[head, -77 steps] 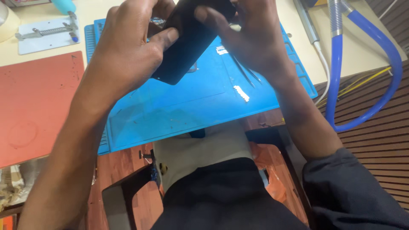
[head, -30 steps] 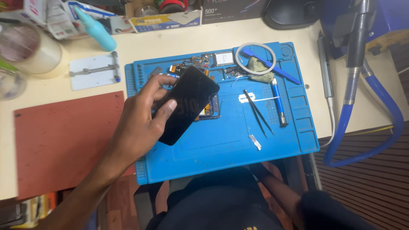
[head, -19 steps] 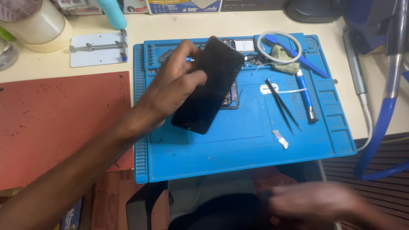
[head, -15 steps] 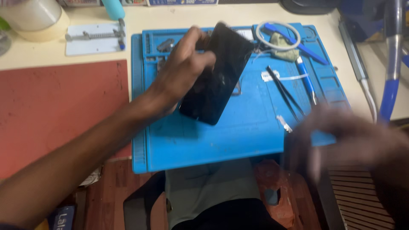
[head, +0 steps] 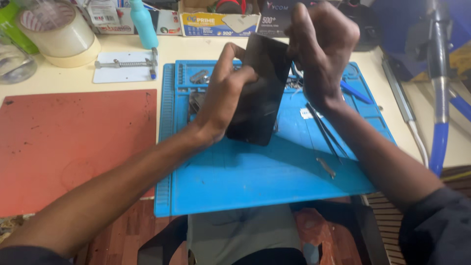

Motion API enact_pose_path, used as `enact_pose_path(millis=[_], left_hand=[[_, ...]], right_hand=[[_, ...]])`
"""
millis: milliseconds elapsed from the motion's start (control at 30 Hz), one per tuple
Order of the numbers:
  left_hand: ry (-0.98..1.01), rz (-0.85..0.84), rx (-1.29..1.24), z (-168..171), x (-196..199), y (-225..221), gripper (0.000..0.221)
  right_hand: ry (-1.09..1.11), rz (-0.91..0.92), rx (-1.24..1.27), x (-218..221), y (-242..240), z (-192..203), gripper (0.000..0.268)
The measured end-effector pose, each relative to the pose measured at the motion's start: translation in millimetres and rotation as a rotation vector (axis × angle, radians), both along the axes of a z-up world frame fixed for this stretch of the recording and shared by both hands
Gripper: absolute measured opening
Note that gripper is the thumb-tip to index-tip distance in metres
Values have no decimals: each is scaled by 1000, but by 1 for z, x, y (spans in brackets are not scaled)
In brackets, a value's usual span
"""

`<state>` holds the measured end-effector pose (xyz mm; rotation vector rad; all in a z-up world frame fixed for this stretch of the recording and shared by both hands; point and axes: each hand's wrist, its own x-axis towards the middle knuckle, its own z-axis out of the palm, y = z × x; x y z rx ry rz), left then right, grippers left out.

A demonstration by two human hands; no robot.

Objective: The person disassembles a mobile phone by removing the back panel and then taking out internal components including a battery and several circuit boards by hand.

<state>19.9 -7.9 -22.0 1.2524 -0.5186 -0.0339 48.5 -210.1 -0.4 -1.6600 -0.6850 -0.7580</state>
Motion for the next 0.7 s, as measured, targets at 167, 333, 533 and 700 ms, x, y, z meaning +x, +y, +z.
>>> enact_pose_path(millis=[167, 333, 533, 700], left_hand=[[26, -61, -110, -7, 8, -7, 30], [191, -245, -185, -9, 9, -4, 39], [268, -221, -138, 3, 11, -1, 47], [150, -126, -34, -1, 19, -5, 49]], right_hand=[[176, 100, 414, 16, 4, -16, 31], [297, 145, 464, 19, -4, -26, 32], [259, 13, 298, 10, 4, -8, 25], [236, 13, 300, 8, 10, -14, 22]])
